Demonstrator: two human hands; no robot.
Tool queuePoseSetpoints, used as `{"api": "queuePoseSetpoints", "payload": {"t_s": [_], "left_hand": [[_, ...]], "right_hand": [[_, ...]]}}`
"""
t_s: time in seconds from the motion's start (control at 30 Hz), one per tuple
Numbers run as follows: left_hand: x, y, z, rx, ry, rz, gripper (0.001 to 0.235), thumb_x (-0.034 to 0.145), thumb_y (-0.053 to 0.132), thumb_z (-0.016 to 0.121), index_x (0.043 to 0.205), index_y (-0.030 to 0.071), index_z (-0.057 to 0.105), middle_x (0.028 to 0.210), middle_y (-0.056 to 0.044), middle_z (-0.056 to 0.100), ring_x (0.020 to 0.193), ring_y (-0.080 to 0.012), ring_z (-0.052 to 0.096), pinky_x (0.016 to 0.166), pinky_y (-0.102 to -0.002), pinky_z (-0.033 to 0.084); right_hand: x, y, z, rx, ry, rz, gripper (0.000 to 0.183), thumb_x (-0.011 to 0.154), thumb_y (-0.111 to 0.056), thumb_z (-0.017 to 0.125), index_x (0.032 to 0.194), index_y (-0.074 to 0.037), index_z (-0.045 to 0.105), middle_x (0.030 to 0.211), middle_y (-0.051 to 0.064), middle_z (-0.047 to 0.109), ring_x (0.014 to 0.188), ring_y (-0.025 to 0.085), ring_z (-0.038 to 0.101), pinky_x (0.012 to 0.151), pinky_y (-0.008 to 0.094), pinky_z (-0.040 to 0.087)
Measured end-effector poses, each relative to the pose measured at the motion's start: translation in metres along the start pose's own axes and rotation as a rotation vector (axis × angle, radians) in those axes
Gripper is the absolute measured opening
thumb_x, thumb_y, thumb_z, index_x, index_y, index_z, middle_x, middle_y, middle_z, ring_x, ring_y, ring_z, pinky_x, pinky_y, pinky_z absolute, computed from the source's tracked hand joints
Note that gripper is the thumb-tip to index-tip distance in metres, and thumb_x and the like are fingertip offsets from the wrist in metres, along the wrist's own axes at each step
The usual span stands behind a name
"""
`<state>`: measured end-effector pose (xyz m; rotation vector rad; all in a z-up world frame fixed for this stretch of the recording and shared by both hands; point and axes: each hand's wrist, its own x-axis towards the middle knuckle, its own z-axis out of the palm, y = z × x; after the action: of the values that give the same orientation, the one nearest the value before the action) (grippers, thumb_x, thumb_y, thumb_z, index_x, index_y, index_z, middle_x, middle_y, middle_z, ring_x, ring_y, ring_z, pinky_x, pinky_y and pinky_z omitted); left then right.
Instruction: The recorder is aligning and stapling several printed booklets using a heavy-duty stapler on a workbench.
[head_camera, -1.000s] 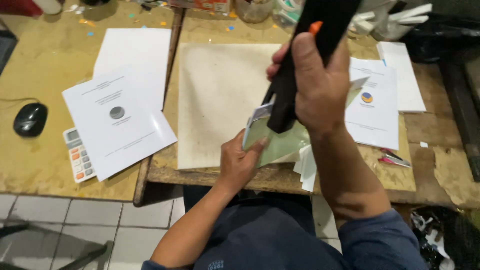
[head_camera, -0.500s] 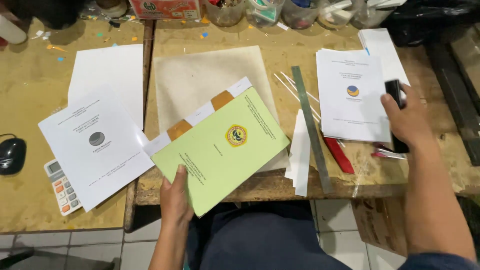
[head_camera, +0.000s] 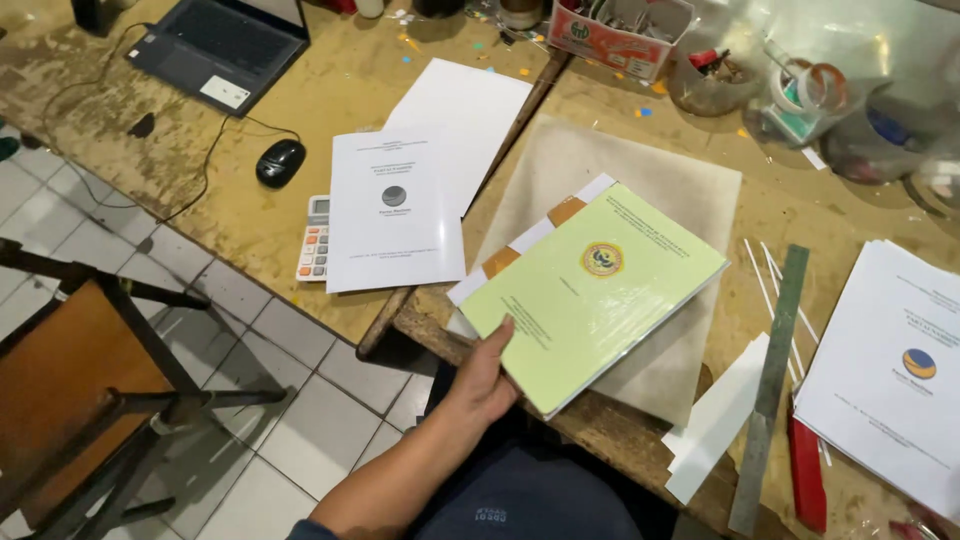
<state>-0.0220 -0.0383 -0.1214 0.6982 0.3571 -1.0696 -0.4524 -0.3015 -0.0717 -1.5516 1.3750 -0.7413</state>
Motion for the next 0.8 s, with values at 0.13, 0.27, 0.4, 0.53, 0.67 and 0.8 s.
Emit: {"api": "queuePoseSetpoints", "payload": {"t_s": [0.13, 0.27, 0.4, 0.53, 0.67, 0.8], "left_hand": [[0.009, -0.035, -0.001, -0.042, -0.074, -0.085, 0.046, 0.092, 0.009, 0.075, 0.133, -0.001, 0.057, 0.133, -0.028, 0.064, 0.117, -0.0412, 0.065, 0.096, -0.058, 0.056], [-0.007, -0.046, -0.006, -0.035, -0.096, -0.114, 0.045, 0.093, 0.005, 0.074, 0.134, -0.002, 0.057, 0.133, -0.028, 0.064, 0.117, -0.0393, 0.066, 0.097, -0.057, 0.056], [-0.015, -0.013, -0.020, 0.247, -0.259, -0.129, 0.047, 0.099, 0.025, 0.069, 0.136, 0.001, 0.055, 0.130, -0.019, 0.064, 0.113, -0.0333, 0.069, 0.099, -0.054, 0.058], [-0.013, 0.062, 0.010, 0.485, -0.328, 0.015, 0.075, 0.102, 0.059, 0.046, 0.148, 0.000, 0.047, 0.122, -0.013, 0.068, 0.102, -0.0236, 0.072, 0.081, -0.038, 0.064], [0.041, 0.069, -0.003, 0.836, -0.352, 0.006, 0.052, 0.096, 0.040, 0.071, 0.133, 0.004, 0.063, 0.099, -0.008, 0.071, 0.076, -0.0146, 0.070, 0.061, -0.026, 0.061], [0.046, 0.063, 0.018, 1.312, -0.272, 0.164, 0.029, 0.084, 0.031, 0.080, 0.098, 0.006, 0.078, 0.075, -0.007, 0.065, 0.066, -0.0185, 0.061, 0.053, -0.029, 0.051]], "right_hand": [[-0.069, -0.063, 0.116, 0.313, -0.124, 0.106, 0.043, 0.116, -0.023, 0.042, 0.155, -0.004, 0.041, 0.119, 0.033, 0.061, 0.101, 0.050, 0.063, 0.078, 0.059, 0.051], [-0.098, -0.057, 0.216, 0.559, -0.348, 0.197, 0.070, 0.097, -0.025, 0.061, 0.160, -0.014, 0.033, 0.110, 0.027, 0.064, 0.094, 0.039, 0.069, 0.070, 0.054, 0.060], [-0.112, -0.064, 0.224, 0.562, -0.262, 0.262, 0.072, 0.094, -0.010, 0.063, 0.159, -0.004, 0.032, 0.116, 0.035, 0.062, 0.099, 0.047, 0.065, 0.086, 0.063, 0.054], [-0.121, -0.060, 0.217, 0.599, -0.262, 0.300, 0.068, 0.093, -0.005, 0.064, 0.156, -0.006, 0.038, 0.116, 0.032, 0.065, 0.100, 0.048, 0.067, 0.087, 0.062, 0.055], [-0.123, -0.039, 0.209, 0.612, -0.301, 0.354, 0.068, 0.090, -0.003, 0.064, 0.154, -0.010, 0.039, 0.115, 0.031, 0.066, 0.097, 0.046, 0.069, 0.083, 0.063, 0.057], [-0.093, -0.002, 0.213, 0.617, -0.298, 0.369, 0.056, 0.097, -0.014, 0.062, 0.150, -0.011, 0.043, 0.118, 0.030, 0.068, 0.098, 0.044, 0.071, 0.079, 0.061, 0.059]]}}
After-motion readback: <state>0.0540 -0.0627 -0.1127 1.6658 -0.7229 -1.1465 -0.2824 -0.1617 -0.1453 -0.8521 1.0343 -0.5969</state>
